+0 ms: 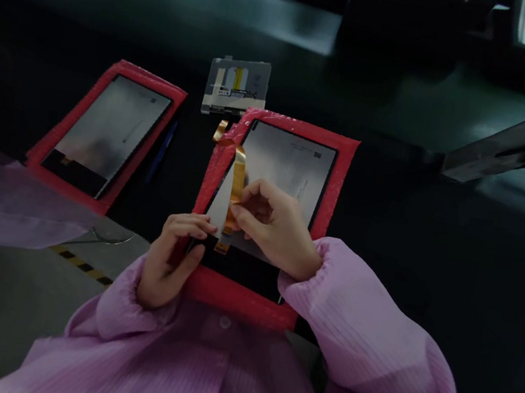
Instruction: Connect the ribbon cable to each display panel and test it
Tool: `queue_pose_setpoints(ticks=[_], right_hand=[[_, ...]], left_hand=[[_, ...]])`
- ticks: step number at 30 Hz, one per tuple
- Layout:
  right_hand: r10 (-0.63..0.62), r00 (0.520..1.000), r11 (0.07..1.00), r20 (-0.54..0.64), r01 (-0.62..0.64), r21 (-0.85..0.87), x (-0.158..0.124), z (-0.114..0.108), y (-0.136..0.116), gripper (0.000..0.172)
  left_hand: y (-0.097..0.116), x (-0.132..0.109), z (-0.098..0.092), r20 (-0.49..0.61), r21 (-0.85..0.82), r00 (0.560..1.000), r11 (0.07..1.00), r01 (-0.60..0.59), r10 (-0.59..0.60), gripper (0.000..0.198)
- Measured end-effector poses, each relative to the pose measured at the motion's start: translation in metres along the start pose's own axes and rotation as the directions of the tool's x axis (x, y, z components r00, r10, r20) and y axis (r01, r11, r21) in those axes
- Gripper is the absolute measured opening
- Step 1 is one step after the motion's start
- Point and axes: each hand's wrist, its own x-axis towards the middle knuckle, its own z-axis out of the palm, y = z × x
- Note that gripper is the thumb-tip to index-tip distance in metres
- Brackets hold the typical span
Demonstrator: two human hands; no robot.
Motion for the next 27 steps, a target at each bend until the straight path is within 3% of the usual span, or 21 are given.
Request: queue_pose_setpoints(ticks=[3,5,8,12,16,21,24,27], right_hand=[[0.034,0.999,0.998,0.019,-0.035,0.047,0.0,-0.001,-0.005,0.028],[0.035,0.999,0.998,0.018,-0.036,0.058,0.0,-0.001,-0.006,0.029],[0.02,1.0,0.998,0.016,-0.021,0.052,0.0,-0.001,-0.006,0.029],[0.02,1.0,0.999,0.024,-0.021,0.035,-0.001,-0.001,-0.006,0.027],[-0.008,0.998,1.0,0.062,0.008,-0.002,-0.001,-0.001,-0.008,0.023],[-0.02,0.979,0.959,0.205,0.077,-0.272,-0.002,-0.002,-0.004,0.014],[-0.062,0.991,0.961,0.123,0.092,-0.26,-0.005,0.0,-0.001,0.013],[-0.061,0.997,0.937,0.052,0.075,-0.341,-0.009,0.005,-0.001,0.012]], left_hand=[[0.003,0.007,-0.003,0.013,-0.062,0.992,0.99,0.124,-0.124,0.024],[0.006,0.013,-0.002,0.011,0.021,0.994,0.994,0.108,-0.108,0.017],[0.012,0.018,0.005,-0.078,0.107,0.992,0.988,0.111,-0.103,0.005],[0.014,0.019,0.012,-0.143,0.114,0.976,0.977,0.179,-0.162,0.008],[0.012,0.019,0.015,-0.15,0.157,0.985,0.982,0.104,-0.08,0.003],[0.011,0.019,0.018,-0.179,0.162,0.983,0.985,0.067,-0.037,0.001],[0.009,0.014,0.014,-0.165,0.144,0.986,0.989,0.044,-0.02,0.008],[0.003,0.003,0.011,-0.138,0.168,0.984,0.981,-0.093,0.116,0.022]])
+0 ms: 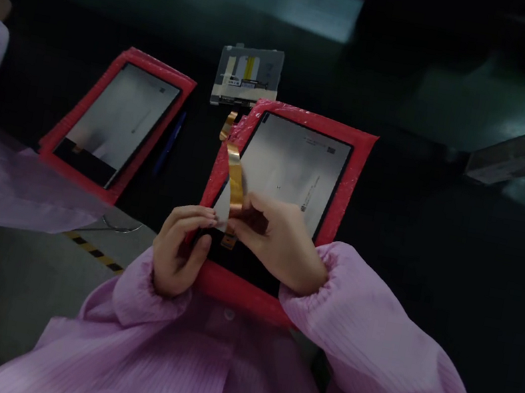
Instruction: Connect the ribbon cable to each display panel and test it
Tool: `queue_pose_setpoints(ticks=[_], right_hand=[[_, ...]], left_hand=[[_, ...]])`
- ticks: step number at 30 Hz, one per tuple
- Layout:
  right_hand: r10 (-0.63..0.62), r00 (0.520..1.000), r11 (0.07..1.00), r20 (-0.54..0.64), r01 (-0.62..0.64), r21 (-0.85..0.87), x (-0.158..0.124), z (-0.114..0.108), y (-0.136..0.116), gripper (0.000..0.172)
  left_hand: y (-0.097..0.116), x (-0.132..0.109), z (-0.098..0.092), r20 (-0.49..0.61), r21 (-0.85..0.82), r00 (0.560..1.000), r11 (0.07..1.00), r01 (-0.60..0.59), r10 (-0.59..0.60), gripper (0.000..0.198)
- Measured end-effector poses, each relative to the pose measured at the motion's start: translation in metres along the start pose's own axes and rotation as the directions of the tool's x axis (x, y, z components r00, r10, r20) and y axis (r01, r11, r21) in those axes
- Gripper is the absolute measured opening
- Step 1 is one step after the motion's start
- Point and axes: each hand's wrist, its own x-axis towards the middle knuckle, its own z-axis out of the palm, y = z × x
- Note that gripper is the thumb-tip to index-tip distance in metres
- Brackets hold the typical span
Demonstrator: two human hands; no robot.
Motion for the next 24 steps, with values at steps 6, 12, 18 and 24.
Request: queue_pose_setpoints(ticks=[6,12,18,24], right_hand=[[0.019,0.998,0.993,-0.054,-0.026,-0.116,-0.009,0.005,-0.003,0.011],[-0.031,0.997,0.989,-0.064,0.022,-0.143,-0.011,0.008,-0.003,0.017],[-0.082,0.995,0.975,-0.057,0.068,-0.21,-0.012,0.008,-0.002,0.016],[-0.102,0.993,0.96,-0.057,0.083,-0.268,-0.014,0.01,-0.002,0.017]], left_hand=[[-0.016,-0.02,0.006,-0.09,0.122,0.968,0.968,-0.221,0.233,0.02],[-0.021,-0.021,0.008,-0.074,0.159,0.954,0.948,-0.276,0.29,0.02],[-0.02,-0.02,0.006,-0.057,0.172,0.955,0.945,-0.279,0.292,0.02],[-0.02,-0.02,0.007,-0.056,0.163,0.954,0.946,-0.282,0.294,0.02]])
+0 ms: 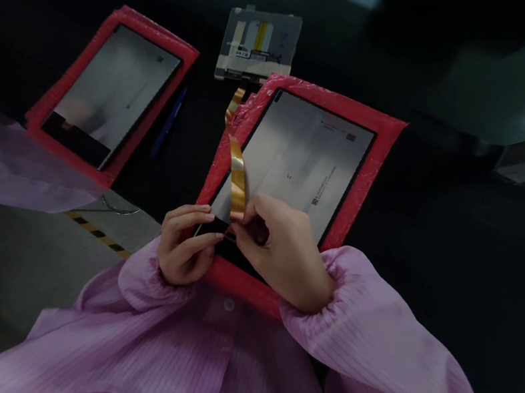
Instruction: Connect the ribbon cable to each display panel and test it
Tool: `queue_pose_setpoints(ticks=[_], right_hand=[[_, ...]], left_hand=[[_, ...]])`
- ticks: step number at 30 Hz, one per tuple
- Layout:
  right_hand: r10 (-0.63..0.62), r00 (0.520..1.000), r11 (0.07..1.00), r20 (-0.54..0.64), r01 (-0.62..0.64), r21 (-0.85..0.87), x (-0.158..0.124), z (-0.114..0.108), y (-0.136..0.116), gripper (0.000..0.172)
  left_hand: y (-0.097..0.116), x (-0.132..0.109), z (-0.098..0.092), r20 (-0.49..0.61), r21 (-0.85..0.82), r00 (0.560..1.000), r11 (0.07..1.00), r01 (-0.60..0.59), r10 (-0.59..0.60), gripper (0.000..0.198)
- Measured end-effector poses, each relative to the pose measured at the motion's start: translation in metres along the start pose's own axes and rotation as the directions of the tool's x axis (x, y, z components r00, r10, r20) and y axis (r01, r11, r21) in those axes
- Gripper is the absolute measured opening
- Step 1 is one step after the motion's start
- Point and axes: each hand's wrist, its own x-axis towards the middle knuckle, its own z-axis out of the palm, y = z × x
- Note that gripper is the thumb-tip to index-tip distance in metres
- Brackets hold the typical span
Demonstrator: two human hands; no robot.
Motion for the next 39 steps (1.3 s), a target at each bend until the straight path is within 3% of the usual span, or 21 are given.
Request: queue_pose_setpoints(ticks=[9,23,30,39], right_hand=[[0.028,0.999,0.999,0.036,-0.029,0.04,0.001,-0.002,0.0,0.016],[0.002,0.996,0.996,0.089,0.006,-0.088,-0.001,-0.004,-0.004,0.014],[-0.09,0.99,0.978,0.106,0.108,-0.178,-0.005,-0.003,-0.01,0.009],[-0.043,0.989,0.987,0.141,0.064,-0.144,-0.003,-0.006,-0.01,0.01]], left_hand=[[-0.001,-0.001,0.001,-0.006,0.007,1.0,1.0,0.003,-0.003,0.02],[-0.002,-0.004,0.002,-0.01,-0.009,1.0,1.0,0.001,-0.001,0.019],[-0.003,-0.005,0.002,-0.006,0.004,1.0,1.0,0.0,0.0,0.018],[-0.002,-0.003,0.001,-0.009,0.015,1.0,1.0,0.015,-0.015,0.017]])
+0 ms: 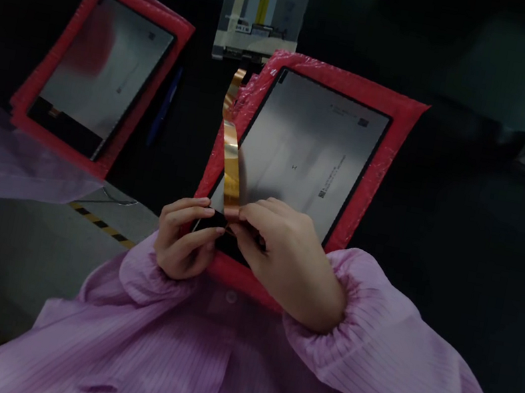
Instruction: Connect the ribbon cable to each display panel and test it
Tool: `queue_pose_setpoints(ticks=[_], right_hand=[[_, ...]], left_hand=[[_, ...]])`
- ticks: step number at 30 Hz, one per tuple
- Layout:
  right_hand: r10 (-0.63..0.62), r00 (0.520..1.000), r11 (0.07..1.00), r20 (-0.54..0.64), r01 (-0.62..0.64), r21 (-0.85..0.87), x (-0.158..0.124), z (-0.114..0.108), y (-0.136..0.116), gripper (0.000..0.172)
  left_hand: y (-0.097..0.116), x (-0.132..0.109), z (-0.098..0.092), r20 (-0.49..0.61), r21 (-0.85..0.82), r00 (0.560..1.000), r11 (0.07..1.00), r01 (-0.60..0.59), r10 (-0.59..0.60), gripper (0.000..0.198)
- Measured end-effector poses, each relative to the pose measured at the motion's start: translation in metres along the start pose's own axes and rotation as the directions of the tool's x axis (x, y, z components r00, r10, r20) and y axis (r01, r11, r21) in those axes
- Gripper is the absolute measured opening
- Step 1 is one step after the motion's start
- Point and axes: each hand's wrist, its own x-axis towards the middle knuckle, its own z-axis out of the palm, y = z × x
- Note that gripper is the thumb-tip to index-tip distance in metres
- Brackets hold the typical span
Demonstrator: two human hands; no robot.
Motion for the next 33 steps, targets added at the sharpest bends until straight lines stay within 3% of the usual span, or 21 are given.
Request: queue_pose_setpoints(ticks=[10,16,21,33], right_hand=[[0.008,1.0,1.0,0.007,-0.008,-0.006,0.0003,-0.0011,-0.002,0.013],[-0.036,0.999,0.999,-0.006,0.036,-0.039,-0.0014,0.0003,-0.0013,0.017],[-0.002,1.0,1.0,0.006,0.002,-0.026,-0.0014,-0.0004,-0.0015,0.016],[-0.002,0.999,1.0,0.041,0.002,-0.016,0.0014,-0.0029,-0.0024,0.011]], left_hand=[[-0.0003,0.0004,-0.0002,0.002,-0.029,1.0,0.999,-0.016,0.017,0.016],[0.0029,0.0035,-0.0014,-0.033,0.062,0.998,0.997,-0.042,0.044,0.01],[0.0016,0.0052,-0.0033,0.025,0.091,0.995,0.991,-0.099,0.097,0.01],[-0.0007,0.0021,-0.0043,0.035,0.122,0.99,0.982,-0.142,0.139,0.015]])
